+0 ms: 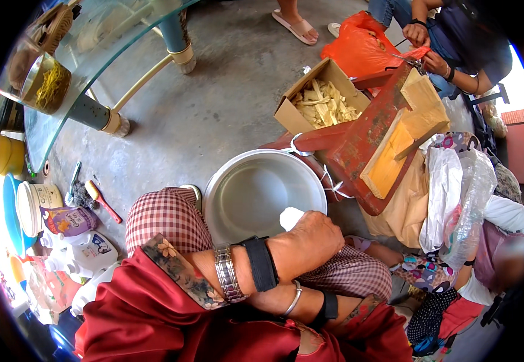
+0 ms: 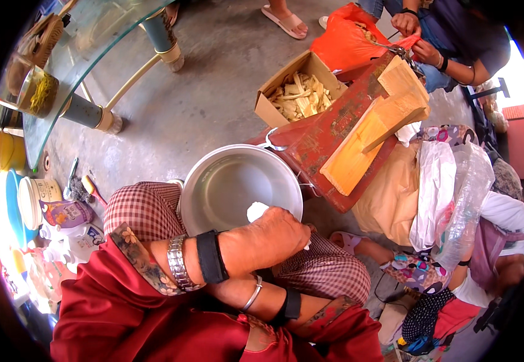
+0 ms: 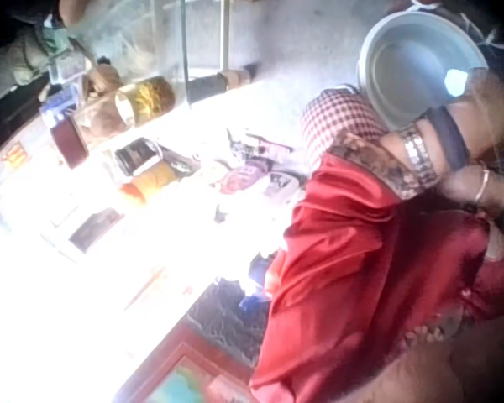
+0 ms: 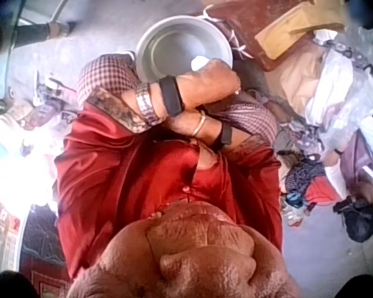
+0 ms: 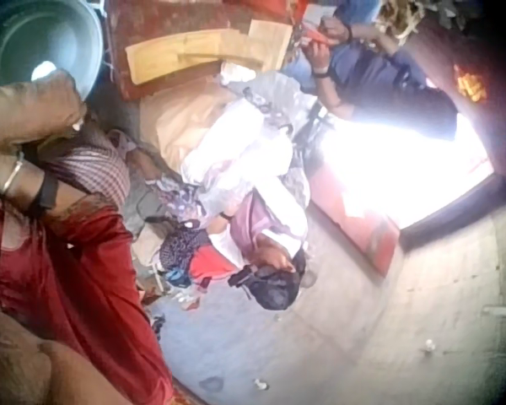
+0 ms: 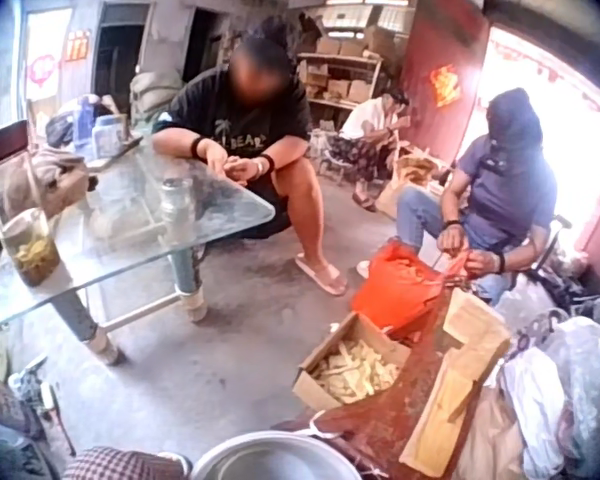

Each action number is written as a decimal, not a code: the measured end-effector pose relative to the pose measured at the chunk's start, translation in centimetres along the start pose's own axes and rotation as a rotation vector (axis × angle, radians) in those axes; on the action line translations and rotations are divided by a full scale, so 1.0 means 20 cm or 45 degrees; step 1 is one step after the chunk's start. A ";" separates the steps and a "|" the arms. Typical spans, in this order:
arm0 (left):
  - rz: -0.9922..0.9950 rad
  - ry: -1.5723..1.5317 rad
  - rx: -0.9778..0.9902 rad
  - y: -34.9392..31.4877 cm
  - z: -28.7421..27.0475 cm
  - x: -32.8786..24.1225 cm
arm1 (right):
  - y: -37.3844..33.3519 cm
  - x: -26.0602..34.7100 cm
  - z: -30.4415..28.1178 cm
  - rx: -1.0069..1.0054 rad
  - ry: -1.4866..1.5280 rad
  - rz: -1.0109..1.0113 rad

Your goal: The person takes strips of paper and wraps them around a small yellow object by hand, using a white cloth for grip.

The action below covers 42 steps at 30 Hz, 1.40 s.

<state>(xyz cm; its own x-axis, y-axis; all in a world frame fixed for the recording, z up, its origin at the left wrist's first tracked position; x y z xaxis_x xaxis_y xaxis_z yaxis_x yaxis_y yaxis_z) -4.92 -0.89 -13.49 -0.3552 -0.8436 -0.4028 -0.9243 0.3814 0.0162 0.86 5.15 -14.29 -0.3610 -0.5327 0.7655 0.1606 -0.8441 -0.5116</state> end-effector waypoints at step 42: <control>-0.948 -0.362 0.128 1.04 0.24 1.48 | 0.02 -0.12 -0.22 -0.662 -1.697 -0.500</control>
<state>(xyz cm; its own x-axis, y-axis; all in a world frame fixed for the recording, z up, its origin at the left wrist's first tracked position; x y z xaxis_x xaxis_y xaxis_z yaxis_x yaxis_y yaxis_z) -34.03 -16.04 -29.44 0.4115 -0.7663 -0.4933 -0.8826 -0.2001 -0.4254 -2.25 6.44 -18.11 0.8316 -0.1867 0.5230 -0.1878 -0.9809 -0.0515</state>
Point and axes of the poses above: each hand's wrist, its own y-axis towards the middle knuckle, its own z-axis out of the palm, x = y × z, the point moved 1 cm from there along y, towards the middle knuckle, and after that the axes turned 1 degree about z, right-handed, at the moved point
